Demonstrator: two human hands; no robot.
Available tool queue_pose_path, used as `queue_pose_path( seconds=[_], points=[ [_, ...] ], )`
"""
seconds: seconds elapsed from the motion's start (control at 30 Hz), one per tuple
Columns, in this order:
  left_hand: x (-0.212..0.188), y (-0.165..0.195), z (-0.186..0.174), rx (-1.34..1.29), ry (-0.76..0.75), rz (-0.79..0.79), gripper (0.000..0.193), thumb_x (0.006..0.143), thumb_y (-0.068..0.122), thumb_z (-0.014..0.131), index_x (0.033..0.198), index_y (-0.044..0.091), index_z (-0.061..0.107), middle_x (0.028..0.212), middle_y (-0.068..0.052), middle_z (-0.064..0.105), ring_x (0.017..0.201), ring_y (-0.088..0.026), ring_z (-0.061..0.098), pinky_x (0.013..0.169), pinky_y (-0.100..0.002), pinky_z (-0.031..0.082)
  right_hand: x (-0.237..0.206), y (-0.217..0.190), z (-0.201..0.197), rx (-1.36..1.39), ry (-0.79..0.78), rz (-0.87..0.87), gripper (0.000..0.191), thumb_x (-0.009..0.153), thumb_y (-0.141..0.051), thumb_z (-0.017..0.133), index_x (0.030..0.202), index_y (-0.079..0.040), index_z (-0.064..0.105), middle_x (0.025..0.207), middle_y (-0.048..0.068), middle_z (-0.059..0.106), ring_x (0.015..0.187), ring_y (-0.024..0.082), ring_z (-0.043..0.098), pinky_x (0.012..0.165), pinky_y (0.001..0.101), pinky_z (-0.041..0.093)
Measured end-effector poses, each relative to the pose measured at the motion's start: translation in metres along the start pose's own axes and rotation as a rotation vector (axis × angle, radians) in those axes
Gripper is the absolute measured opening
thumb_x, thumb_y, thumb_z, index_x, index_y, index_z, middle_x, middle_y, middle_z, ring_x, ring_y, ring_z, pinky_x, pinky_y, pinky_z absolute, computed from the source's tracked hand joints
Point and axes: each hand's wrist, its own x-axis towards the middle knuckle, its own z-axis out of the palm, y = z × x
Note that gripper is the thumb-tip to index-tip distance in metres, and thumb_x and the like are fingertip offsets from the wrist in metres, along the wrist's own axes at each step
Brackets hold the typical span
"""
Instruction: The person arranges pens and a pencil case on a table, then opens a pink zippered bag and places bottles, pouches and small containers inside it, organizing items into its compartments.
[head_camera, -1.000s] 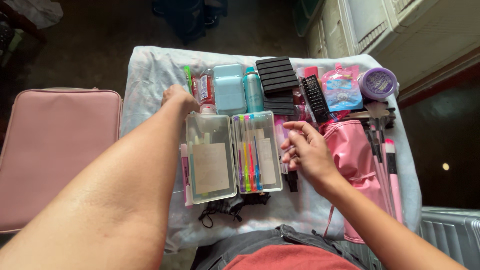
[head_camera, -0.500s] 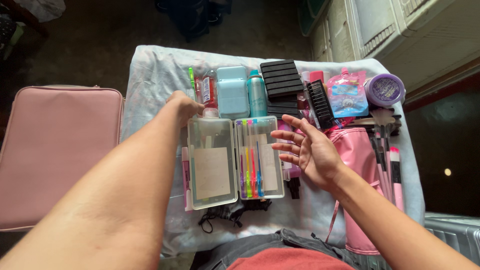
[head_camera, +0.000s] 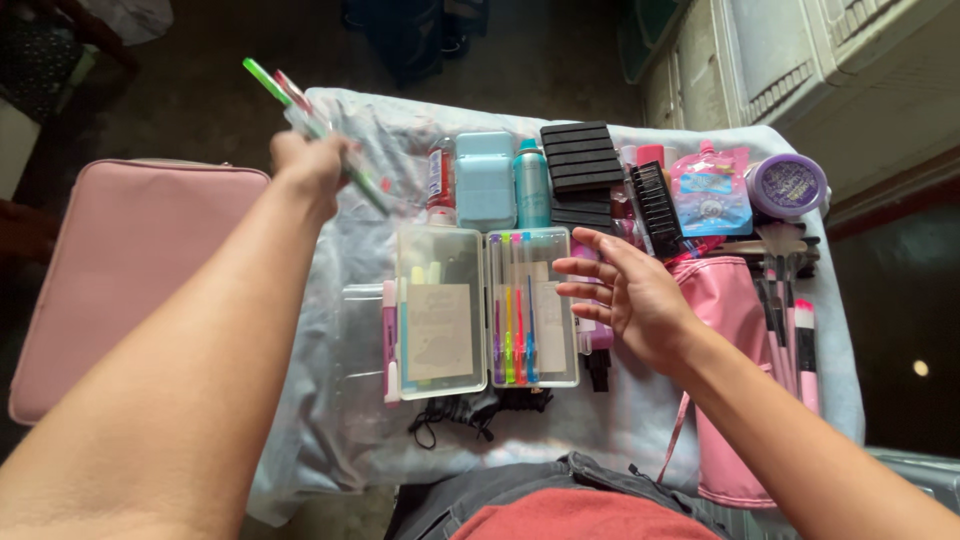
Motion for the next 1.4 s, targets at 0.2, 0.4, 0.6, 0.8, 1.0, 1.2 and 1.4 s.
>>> queue_pose_path(
  seconds=[0.2,0.4,0.6,0.8,1.0,1.2,1.4],
  points=[
    [-0.023,0.04,0.028,-0.155,-0.565,-0.107,0.019,0.098,0.009,0.061,0.104,-0.007,0.071,0.094,-0.014,0.075,0.074,-0.015,0.072,0.067,-0.025,0.055,0.006,-0.008,0.012,-0.122,-0.055,-0.069,0.038,0.102,-0.024,0.053,0.139,-0.015,0.057,0.115,0.009,0.072,0.095,0.018,0.071,0.074,0.0317,0.056],
    [-0.126,0.031,0.069,0.08,-1.0,-0.3,0.02,0.093,0.014,0.068,0.101,-0.002,0.078,0.099,-0.015,0.079,0.075,-0.013,0.072,0.057,-0.024,0.053,-0.009,-0.007,0.027,-0.888,-0.009,-0.848,0.066,0.093,-0.005,0.065,0.154,-0.012,0.042,0.15,0.018,0.053,0.139,0.032,0.053,0.113,0.0442,0.041],
    [-0.178,0.024,0.082,0.098,-1.25,-0.377,0.015,0.093,0.012,0.073,0.104,0.002,0.073,0.102,-0.013,0.079,0.085,-0.013,0.075,0.059,-0.022,0.051,-0.024,0.0,0.033,-1.23,0.08,-1.128,0.066,0.087,-0.002,0.069,0.149,-0.019,0.054,0.156,0.024,0.044,0.143,0.041,0.042,0.115,0.0459,0.035],
    [-0.188,0.011,0.082,-0.005,-1.28,-0.446,0.024,0.091,0.01,0.071,0.111,-0.002,0.069,0.104,-0.017,0.078,0.092,-0.019,0.078,0.078,-0.028,0.064,-0.042,0.004,0.024,-1.215,0.138,-1.051,0.048,0.091,-0.01,0.067,0.138,-0.017,0.065,0.136,0.013,0.065,0.126,0.031,0.062,0.107,0.0417,0.049],
    [-0.189,-0.005,0.081,-0.124,-1.212,-0.523,0.02,0.1,0.012,0.068,0.113,-0.003,0.067,0.103,-0.015,0.076,0.087,-0.017,0.074,0.074,-0.027,0.06,-0.049,0.015,0.014,-1.218,0.206,-1.147,0.038,0.1,-0.014,0.062,0.138,-0.016,0.067,0.128,0.013,0.071,0.12,0.03,0.067,0.101,0.0399,0.054],
    [-0.18,-0.032,0.088,-0.166,-0.807,-0.326,0.012,0.095,0.009,0.06,0.102,0.0,0.062,0.088,-0.009,0.069,0.072,-0.017,0.067,0.061,-0.033,0.055,-0.024,0.025,-0.003,-0.404,0.055,-0.344,0.043,0.102,-0.025,0.061,0.14,-0.005,0.064,0.098,0.007,0.071,0.082,0.01,0.066,0.071,0.0291,0.057],
    [-0.169,-0.044,0.086,0.16,-0.249,0.061,0.023,0.094,0.018,0.064,0.1,-0.004,0.066,0.076,-0.015,0.065,0.069,-0.026,0.064,0.063,-0.044,0.048,-0.01,0.034,-0.004,-0.497,0.0,-0.201,0.045,0.096,-0.022,0.06,0.139,-0.008,0.056,0.092,0.005,0.073,0.079,0.008,0.068,0.065,0.0265,0.054]
  ],
)
